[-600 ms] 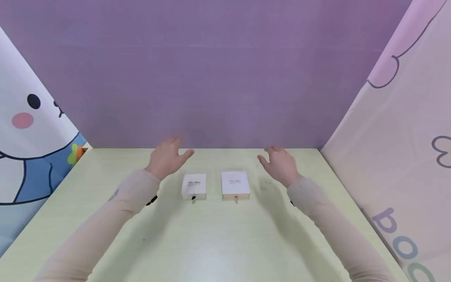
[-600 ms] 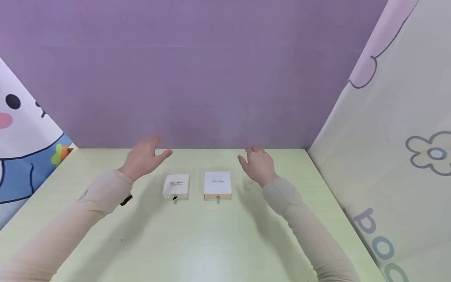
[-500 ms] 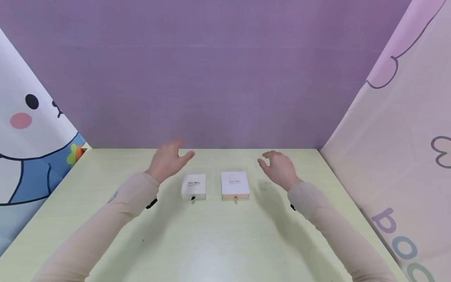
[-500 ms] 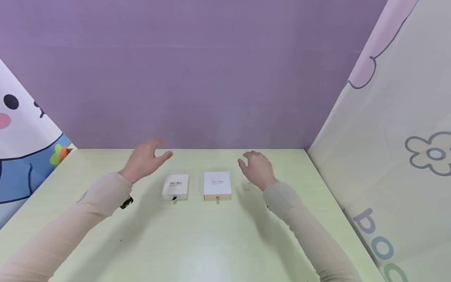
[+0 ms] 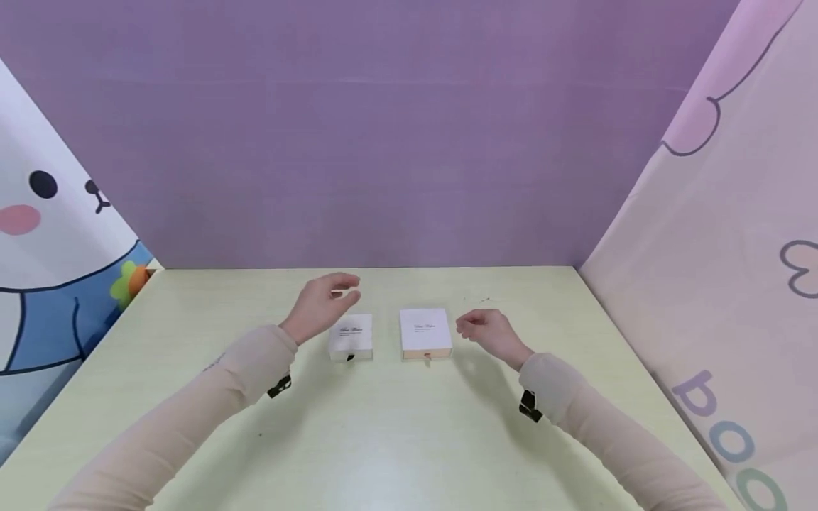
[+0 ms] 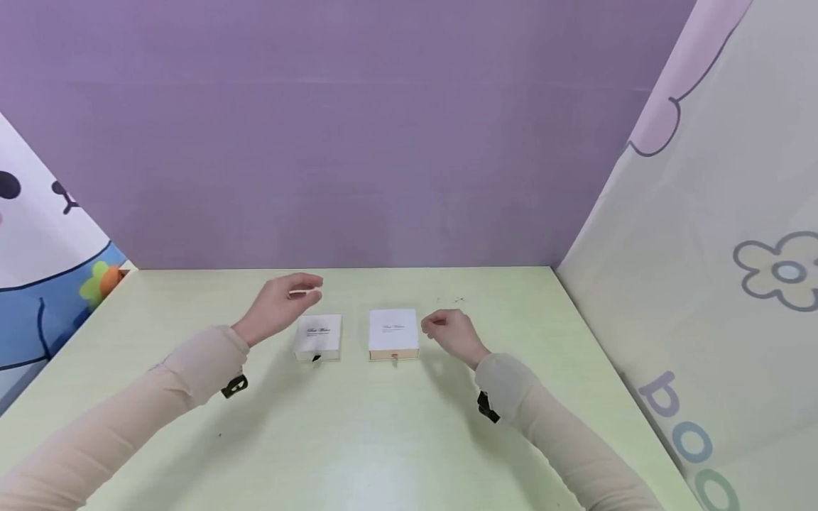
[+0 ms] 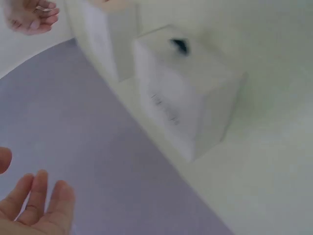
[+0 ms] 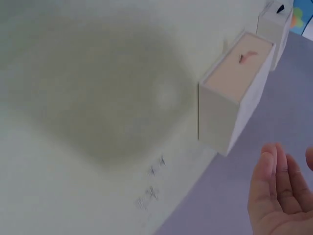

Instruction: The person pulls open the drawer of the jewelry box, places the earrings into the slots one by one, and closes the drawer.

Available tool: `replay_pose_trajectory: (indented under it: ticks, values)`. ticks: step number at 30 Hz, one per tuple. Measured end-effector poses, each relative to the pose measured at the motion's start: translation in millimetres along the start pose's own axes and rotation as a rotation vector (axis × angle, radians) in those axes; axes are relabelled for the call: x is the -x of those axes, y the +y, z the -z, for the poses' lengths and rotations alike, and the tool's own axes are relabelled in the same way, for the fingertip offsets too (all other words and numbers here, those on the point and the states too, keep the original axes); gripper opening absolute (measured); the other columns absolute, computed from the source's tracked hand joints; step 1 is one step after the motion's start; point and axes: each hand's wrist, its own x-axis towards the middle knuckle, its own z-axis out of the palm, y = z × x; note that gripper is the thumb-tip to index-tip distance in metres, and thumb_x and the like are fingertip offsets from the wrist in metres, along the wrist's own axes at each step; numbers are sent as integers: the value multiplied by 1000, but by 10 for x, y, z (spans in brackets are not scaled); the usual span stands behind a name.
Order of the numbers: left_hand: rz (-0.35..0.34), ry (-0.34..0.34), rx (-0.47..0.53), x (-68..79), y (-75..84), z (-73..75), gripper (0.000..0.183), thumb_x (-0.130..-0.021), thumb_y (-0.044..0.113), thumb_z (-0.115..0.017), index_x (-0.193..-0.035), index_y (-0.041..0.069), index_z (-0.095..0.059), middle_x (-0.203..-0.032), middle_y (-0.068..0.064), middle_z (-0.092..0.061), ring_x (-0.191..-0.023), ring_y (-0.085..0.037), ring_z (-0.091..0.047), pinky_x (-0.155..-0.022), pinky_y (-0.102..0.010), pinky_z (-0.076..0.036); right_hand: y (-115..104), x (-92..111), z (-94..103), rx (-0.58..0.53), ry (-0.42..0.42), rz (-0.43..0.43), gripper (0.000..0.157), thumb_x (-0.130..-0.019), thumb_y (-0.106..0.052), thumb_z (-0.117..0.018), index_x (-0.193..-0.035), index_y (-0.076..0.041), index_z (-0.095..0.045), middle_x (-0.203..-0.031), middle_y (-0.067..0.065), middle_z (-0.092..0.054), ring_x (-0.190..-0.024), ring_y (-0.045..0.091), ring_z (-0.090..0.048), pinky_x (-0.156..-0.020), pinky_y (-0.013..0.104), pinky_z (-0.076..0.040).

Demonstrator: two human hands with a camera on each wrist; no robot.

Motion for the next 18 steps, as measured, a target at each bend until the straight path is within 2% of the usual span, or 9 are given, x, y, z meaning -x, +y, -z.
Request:
replay_pose_trajectory:
  ticks: [3,6,12,18]
  values:
    - [0,-28,11,25,-87,-95,35,-91,21,-55,-122,6,-56,-122,-10,-59,-114,-25,-54,-96,-37,-45,14,3,-91,-91,-33,-54,27,-92,-12,-51,-111,6,-60,-101,16,-66,-90,24,-63,-86,40,-51]
    - [-8,-56,-2,47,-129,-199,34,-91,21,-56,-122,7,-57,-121,-9,-59,-113,-25,-55,-95,-37,-46,61,13,-163,-136,-54,-74,26,-92,-10,-52,-109,7,-60,-99,16,-66,-89,25,-63,-84,37,-52]
    - [-54,-121,-53,79,-222,-388,34,-90,19,-57,-121,6,-59,-122,-9,-60,-111,-33,-56,-93,-41,-47,146,43,-317,-161,-67,-120,23,-90,-8,-54,-103,8,-63,-93,16,-68,-84,25,-65,-79,33,-54]
    - [-10,-213,-45,59,-293,-578,42,-88,21,-59,-128,8,-53,-133,-7,-52,-122,-31,-48,-99,-44,-42,198,57,-469,-203,-85,-197,23,-88,-5,-54,-103,11,-62,-93,20,-68,-80,22,-66,-76,32,-55]
